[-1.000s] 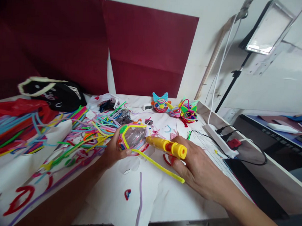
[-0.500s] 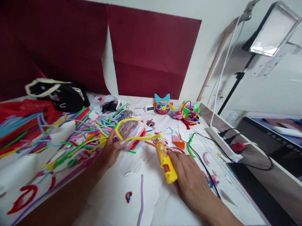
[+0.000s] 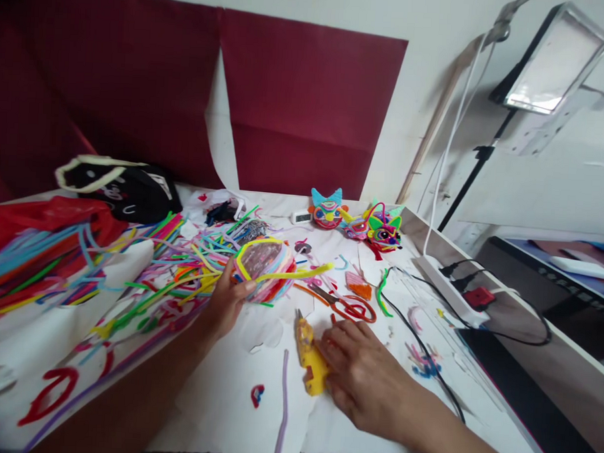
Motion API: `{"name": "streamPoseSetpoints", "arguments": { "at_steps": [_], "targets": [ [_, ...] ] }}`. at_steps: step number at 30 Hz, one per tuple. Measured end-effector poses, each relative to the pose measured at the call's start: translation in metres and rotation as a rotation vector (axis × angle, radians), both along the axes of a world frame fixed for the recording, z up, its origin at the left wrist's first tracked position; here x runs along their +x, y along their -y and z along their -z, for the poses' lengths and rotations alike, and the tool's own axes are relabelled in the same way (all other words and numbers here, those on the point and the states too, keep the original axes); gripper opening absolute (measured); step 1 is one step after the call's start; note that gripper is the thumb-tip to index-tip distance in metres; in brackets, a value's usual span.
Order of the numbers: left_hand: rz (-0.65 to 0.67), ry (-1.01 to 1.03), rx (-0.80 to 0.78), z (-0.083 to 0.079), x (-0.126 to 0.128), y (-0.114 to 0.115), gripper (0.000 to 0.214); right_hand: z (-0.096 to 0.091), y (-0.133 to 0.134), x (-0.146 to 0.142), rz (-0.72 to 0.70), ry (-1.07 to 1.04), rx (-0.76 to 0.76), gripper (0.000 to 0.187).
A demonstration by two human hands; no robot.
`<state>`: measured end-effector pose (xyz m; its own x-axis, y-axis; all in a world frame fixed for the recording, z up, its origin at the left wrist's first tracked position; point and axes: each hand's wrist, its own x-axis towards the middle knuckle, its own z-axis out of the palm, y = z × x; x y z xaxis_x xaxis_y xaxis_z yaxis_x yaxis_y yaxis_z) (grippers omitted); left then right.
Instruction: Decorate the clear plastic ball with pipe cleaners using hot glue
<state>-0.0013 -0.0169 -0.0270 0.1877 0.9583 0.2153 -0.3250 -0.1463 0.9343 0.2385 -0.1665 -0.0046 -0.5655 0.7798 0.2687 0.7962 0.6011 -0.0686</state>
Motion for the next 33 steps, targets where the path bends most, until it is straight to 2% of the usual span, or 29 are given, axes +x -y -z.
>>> {"name": "streamPoseSetpoints", "arguments": {
  "at_steps": [3,5,7,9,11,14,21,29,33],
  "targets": [
    [0.006,-0.014,0.021,0.003,0.001,0.0,0.078,-0.028,-0.01,-0.011,0.143,-0.306,-0.054,0.042],
    [-0.008,-0.042,0.04,0.005,0.001,-0.001,0.078,-0.036,-0.025,-0.022,0.224,-0.551,-0.082,0.037],
    [-0.008,-0.064,0.057,0.006,0.001,-0.001,0.079,-0.038,-0.042,-0.033,0.209,-0.788,-0.07,0.038],
    [0.008,-0.076,0.067,0.006,0.0,-0.001,0.08,-0.038,-0.057,-0.043,0.14,-0.92,-0.07,0.038],
    [0.019,-0.088,0.068,0.005,0.0,-0.001,0.081,-0.039,-0.066,-0.049,0.139,-0.917,-0.042,0.029],
    [-0.004,-0.106,0.062,0.004,0.0,-0.001,0.083,-0.04,-0.073,-0.05,0.142,-0.872,0.041,0.031],
    [-0.022,-0.141,0.05,0.001,0.003,0.001,0.086,-0.04,-0.078,-0.049,0.002,-0.921,0.128,0.018],
    [-0.022,-0.149,0.043,-0.003,0.002,0.003,0.084,-0.037,-0.091,-0.049,0.075,-0.908,0.188,0.013],
    [-0.021,-0.133,0.045,0.002,0.001,0.001,0.085,-0.033,-0.096,-0.052,0.099,-0.948,0.19,0.016]
  ]
}}
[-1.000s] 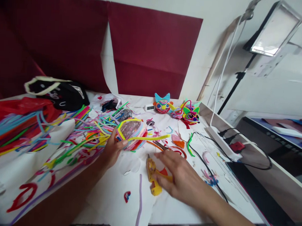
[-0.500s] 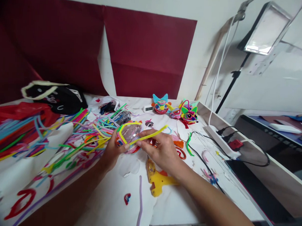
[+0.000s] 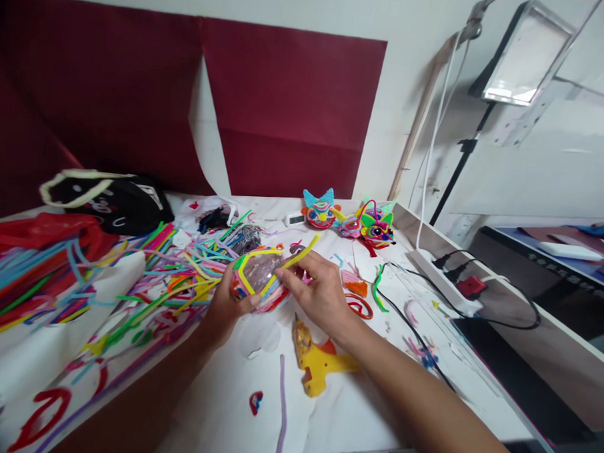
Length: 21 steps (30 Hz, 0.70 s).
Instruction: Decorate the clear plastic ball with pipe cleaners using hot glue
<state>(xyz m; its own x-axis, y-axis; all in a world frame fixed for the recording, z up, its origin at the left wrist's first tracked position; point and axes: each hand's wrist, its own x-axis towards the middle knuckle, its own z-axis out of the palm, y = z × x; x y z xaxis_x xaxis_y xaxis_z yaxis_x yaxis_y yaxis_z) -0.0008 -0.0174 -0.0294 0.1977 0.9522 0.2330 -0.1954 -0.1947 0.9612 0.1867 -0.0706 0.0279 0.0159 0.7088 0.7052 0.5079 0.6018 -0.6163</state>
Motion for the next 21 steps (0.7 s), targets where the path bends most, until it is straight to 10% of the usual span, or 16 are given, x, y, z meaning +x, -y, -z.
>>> {"name": "streamPoseSetpoints", "arguments": {
  "at_steps": [21],
  "targets": [
    [0.081,0.021,0.029,0.0032,-0.0033,-0.0002,0.098,-0.0007,-0.0068,-0.0001,-0.194,-0.502,-0.486,0.042]
  ]
}}
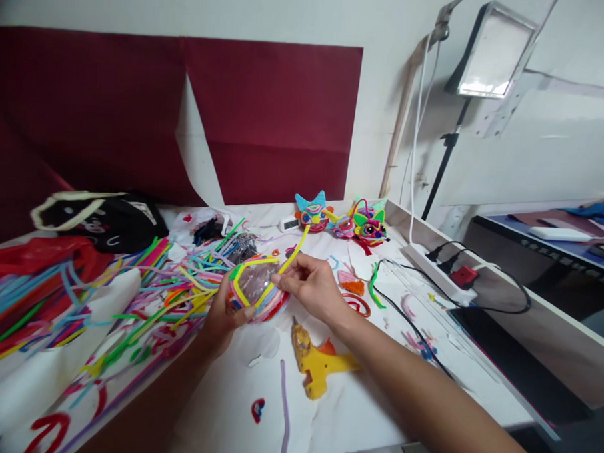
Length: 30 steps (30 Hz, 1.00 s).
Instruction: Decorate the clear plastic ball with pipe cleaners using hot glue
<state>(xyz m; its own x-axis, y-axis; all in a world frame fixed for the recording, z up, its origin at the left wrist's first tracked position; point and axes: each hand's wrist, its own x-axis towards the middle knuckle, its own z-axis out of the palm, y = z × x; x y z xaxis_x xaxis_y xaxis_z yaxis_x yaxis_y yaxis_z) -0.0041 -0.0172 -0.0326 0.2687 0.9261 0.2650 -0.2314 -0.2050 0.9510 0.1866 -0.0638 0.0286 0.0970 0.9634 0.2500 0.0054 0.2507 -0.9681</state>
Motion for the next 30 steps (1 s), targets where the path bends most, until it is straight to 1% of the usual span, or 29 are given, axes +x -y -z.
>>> {"name": "streamPoseSetpoints", "arguments": {
  "at_steps": [5,9,13,17,19,22,26,28,30],
  "targets": [
    [0.066,-0.017,0.012,-0.005,0.0,0.003,0.099,-0.003,0.003,0.003,0.044,-0.017,-0.036,0.043],
    [0.085,0.017,0.03,-0.01,0.001,0.007,0.097,-0.004,0.004,0.007,0.063,-0.055,-0.094,0.053],
    [0.125,0.037,-0.011,-0.01,0.0,0.009,0.098,0.0,0.007,0.012,0.021,-0.101,-0.133,0.064],
    [0.168,0.056,-0.066,-0.01,-0.002,0.009,0.091,0.008,0.009,0.015,-0.055,-0.159,-0.177,0.073],
    [0.192,0.056,-0.068,-0.012,-0.003,0.009,0.087,0.012,0.011,0.016,-0.087,-0.184,-0.185,0.075],
    [0.216,0.051,-0.071,-0.017,-0.002,0.01,0.084,0.013,0.013,0.015,-0.074,-0.203,-0.184,0.075],
    [0.208,0.09,-0.088,-0.018,0.0,0.01,0.088,0.011,0.016,0.012,-0.026,-0.236,-0.202,0.075],
    [0.168,0.113,-0.066,-0.015,0.001,0.008,0.09,0.01,0.016,0.009,-0.003,-0.248,-0.219,0.077],
    [0.123,0.126,-0.048,-0.01,0.002,0.005,0.086,0.011,0.017,0.007,0.034,-0.264,-0.227,0.078]
  ]
}}
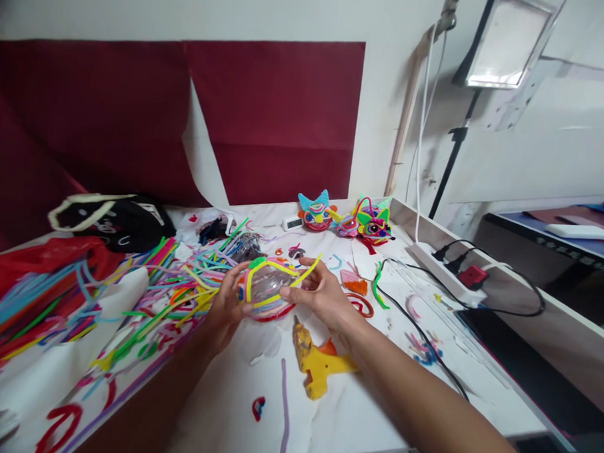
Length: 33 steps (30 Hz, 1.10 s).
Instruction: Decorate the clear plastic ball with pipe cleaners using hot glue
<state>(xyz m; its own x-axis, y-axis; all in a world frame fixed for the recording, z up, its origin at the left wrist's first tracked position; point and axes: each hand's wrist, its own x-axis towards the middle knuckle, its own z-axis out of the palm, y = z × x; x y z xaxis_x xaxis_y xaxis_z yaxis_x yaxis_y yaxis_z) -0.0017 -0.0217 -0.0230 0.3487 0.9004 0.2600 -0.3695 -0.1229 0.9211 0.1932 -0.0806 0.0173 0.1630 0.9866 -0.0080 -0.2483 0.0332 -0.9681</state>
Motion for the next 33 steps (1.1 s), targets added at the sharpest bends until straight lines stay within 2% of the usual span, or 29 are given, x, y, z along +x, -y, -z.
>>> {"name": "streamPoseSetpoints", "arguments": {
  "at_steps": [4,8,11,14,19,26,33],
  "targets": [
    [-0.013,0.031,-0.008,0.009,0.002,-0.005,0.068,0.004,0.001,-0.004,0.053,-0.039,-0.009,0.082],
    [-0.004,0.006,-0.019,0.008,0.004,-0.001,0.066,0.009,0.001,-0.005,0.099,0.021,-0.01,0.081],
    [0.001,-0.021,-0.015,0.004,0.005,0.004,0.068,0.011,0.003,-0.007,0.129,0.06,0.02,0.078],
    [0.0,-0.035,-0.02,0.003,0.004,0.006,0.075,0.01,0.004,-0.011,0.128,0.007,0.036,0.079],
    [0.019,-0.039,-0.043,0.007,0.004,0.003,0.082,0.011,0.005,-0.015,0.159,0.023,0.006,0.082],
    [0.03,-0.038,-0.078,0.012,0.006,0.0,0.089,0.019,0.004,-0.015,0.191,0.095,0.041,0.083],
    [-0.064,-0.114,-0.07,0.013,0.007,0.004,0.09,0.026,0.004,-0.019,0.211,0.199,0.071,0.08]
  ]
}}
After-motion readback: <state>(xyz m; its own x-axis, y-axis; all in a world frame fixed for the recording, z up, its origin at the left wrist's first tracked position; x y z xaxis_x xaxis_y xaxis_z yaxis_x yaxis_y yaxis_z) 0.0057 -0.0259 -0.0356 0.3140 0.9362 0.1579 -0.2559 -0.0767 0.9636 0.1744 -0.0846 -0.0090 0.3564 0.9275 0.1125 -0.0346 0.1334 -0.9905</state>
